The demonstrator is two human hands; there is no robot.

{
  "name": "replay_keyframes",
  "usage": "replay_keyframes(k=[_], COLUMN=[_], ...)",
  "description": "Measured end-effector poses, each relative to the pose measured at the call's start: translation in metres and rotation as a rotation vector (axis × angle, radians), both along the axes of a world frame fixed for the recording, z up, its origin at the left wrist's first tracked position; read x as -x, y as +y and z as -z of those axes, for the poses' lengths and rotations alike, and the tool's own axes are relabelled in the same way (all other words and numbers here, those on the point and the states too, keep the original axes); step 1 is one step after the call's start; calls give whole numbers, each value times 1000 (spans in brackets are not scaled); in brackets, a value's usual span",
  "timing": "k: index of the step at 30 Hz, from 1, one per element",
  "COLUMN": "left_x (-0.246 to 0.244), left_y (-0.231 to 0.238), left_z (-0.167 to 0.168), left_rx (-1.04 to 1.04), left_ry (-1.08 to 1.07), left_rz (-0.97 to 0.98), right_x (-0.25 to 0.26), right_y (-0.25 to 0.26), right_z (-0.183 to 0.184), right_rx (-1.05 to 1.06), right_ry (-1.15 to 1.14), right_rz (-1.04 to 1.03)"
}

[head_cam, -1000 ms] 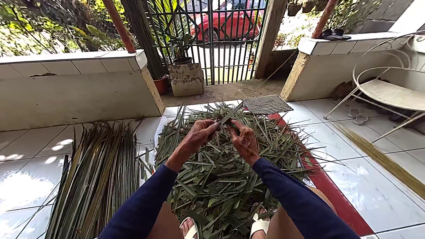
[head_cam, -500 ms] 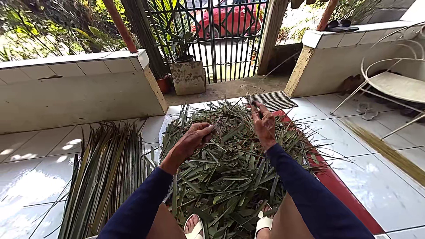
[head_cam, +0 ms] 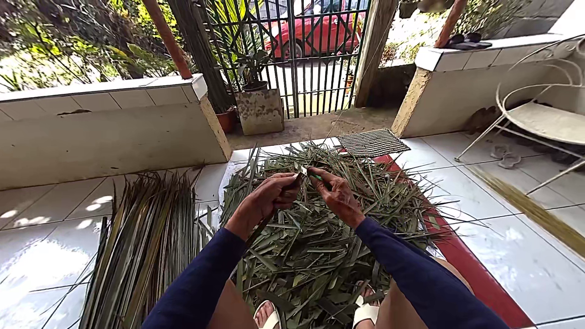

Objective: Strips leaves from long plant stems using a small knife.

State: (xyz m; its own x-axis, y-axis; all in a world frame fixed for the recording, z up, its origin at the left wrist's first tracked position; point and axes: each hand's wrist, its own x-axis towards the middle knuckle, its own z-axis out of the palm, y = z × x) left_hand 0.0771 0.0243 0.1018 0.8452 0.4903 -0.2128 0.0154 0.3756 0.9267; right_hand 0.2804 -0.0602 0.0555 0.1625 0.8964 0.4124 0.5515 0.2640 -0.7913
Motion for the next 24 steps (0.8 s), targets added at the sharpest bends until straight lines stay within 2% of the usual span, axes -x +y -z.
replay_keyframes(k=[7, 17, 21, 24], left_x=[-1, 13, 16, 13], left_y=[2, 2, 2, 2], left_z=[1, 6, 8, 9], left_rx=[10, 16, 16, -31], left_ry=[-27, -27, -17, 1], left_rz=[33, 116, 136, 61], right_x=[2, -25, -55, -69], right_y=[3, 9, 27, 27], right_z=[-3, -18, -17, -16], right_rx=[-117, -98, -134, -181], right_ry=[-121, 88, 203, 287], right_rz=[204, 223, 385, 420])
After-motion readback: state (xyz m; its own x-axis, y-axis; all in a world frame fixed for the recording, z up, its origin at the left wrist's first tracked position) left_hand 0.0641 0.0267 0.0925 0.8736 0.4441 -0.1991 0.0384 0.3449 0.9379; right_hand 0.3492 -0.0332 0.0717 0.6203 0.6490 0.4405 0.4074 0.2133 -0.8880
